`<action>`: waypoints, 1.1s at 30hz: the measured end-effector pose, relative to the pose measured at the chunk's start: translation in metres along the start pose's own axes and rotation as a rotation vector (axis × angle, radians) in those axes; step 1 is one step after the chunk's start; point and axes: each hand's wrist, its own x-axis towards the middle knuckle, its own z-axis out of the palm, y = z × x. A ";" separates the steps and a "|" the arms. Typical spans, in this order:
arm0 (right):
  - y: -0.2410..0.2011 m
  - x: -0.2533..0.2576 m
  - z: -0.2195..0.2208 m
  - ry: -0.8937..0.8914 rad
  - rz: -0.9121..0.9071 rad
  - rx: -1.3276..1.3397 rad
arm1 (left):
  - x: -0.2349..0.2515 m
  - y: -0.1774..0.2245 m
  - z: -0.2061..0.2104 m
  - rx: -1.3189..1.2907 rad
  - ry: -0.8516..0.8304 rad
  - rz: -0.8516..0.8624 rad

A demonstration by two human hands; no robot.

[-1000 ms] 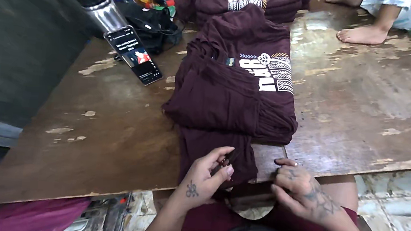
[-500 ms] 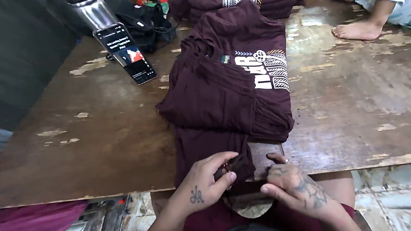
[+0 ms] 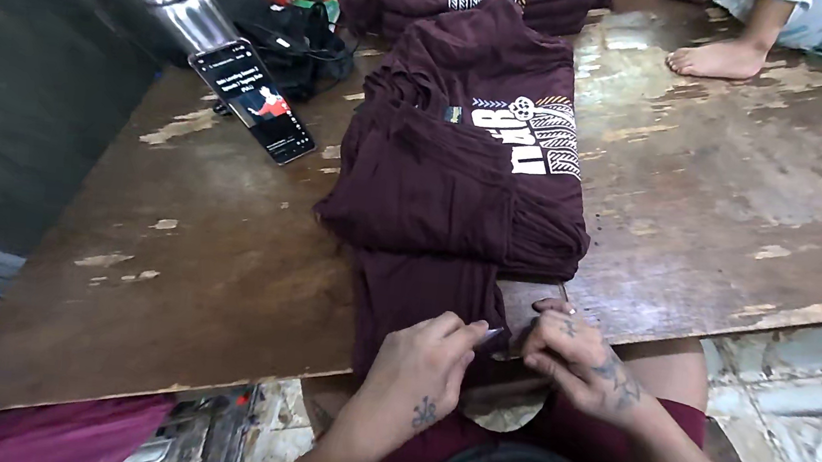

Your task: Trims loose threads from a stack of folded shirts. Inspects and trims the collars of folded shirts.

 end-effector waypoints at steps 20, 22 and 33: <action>-0.007 0.042 0.007 0.037 0.159 0.273 | 0.057 -0.003 -0.001 -0.926 0.301 -0.614; -0.008 0.046 0.016 0.087 0.103 -0.120 | 0.056 -0.004 0.000 -0.907 0.293 -0.598; -0.011 -0.002 -0.040 -0.063 0.185 -0.306 | 0.048 -0.005 0.005 -0.752 0.126 -0.446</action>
